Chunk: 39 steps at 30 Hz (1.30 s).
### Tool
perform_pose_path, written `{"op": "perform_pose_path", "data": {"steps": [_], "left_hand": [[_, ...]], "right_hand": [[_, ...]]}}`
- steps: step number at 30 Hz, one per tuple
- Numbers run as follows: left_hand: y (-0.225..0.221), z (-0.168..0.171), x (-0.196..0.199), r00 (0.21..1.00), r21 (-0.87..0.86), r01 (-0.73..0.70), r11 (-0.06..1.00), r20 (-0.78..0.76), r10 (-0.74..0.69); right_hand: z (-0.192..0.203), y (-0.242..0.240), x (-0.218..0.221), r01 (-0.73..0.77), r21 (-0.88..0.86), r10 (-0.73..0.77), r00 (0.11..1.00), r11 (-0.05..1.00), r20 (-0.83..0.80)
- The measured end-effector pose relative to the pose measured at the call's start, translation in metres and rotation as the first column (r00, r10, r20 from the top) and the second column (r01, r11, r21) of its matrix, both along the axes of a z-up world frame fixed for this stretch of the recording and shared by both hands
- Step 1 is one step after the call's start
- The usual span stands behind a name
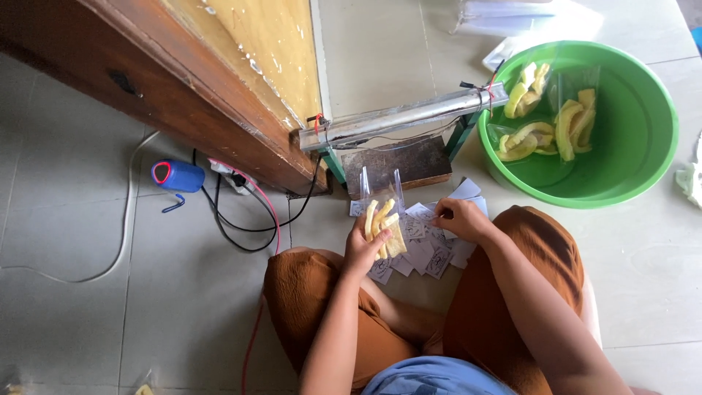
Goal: The person sits on the floor and packages yellow food items into clear plastic bags. They insert the items, place a label inside each bag, and use a handheld sealing device to close the bags before placing them into a green basin.
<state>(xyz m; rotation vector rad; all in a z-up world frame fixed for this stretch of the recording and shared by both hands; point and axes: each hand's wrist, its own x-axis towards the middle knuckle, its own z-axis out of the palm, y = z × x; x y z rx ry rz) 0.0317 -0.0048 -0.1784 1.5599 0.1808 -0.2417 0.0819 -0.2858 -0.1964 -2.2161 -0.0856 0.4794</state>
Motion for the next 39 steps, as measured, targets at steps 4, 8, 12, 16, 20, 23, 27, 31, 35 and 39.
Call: {"op": "perform_pose_path", "data": {"steps": [4, 8, 12, 16, 20, 23, 27, 31, 35, 39], "left_hand": [[-0.007, 0.009, 0.001, 0.997, -0.065, 0.032, 0.997, -0.063, -0.036], [-0.007, 0.009, -0.005, 0.993, -0.037, 0.097, 0.995, -0.067, -0.099], [-0.018, 0.011, -0.010, 0.968, 0.243, 0.243, 0.939, -0.119, -0.219], [-0.022, 0.016, -0.014, 0.942, 0.350, 0.334, 0.875, -0.106, -0.317], [-0.013, 0.024, -0.013, 0.922, 0.475, 0.367, 0.800, -0.074, -0.379], [-0.012, 0.037, -0.017, 0.934, 0.452, 0.340, 0.825, -0.059, -0.352], [-0.011, 0.022, -0.016, 0.943, 0.460, 0.295, 0.837, -0.002, -0.332], [-0.011, 0.019, -0.015, 0.943, 0.449, 0.263, 0.854, 0.068, -0.327], [-0.011, 0.029, -0.016, 0.932, 0.421, 0.250, 0.872, 0.139, -0.334], [-0.010, 0.033, -0.017, 0.934, 0.415, 0.229, 0.880, 0.160, -0.319]], "right_hand": [[-0.009, 0.000, 0.004, 0.021, 0.075, -0.020, 1.000, 0.997, -0.024], [-0.021, 0.003, 0.006, 0.139, 0.227, -0.141, 0.990, 0.964, -0.007], [0.001, -0.001, 0.007, 0.301, 0.356, -0.359, 0.927, 0.885, 0.107], [0.048, 0.006, -0.008, 0.321, 0.377, -0.412, 0.891, 0.869, 0.190], [0.079, 0.006, -0.025, 0.057, 0.181, -0.097, 0.971, 0.982, 0.219], [0.094, 0.001, -0.030, 0.106, 0.226, -0.168, 0.946, 0.968, 0.278], [0.119, 0.005, -0.026, 0.189, 0.315, -0.303, 0.879, 0.930, 0.369], [0.111, 0.002, -0.025, 0.226, 0.244, -0.314, 0.850, 0.943, 0.424], [0.125, 0.013, -0.026, 0.072, 0.180, -0.147, 0.880, 0.981, 0.452], [0.101, 0.007, -0.021, 0.010, -0.066, 0.033, 0.784, 0.998, 0.620]]}}
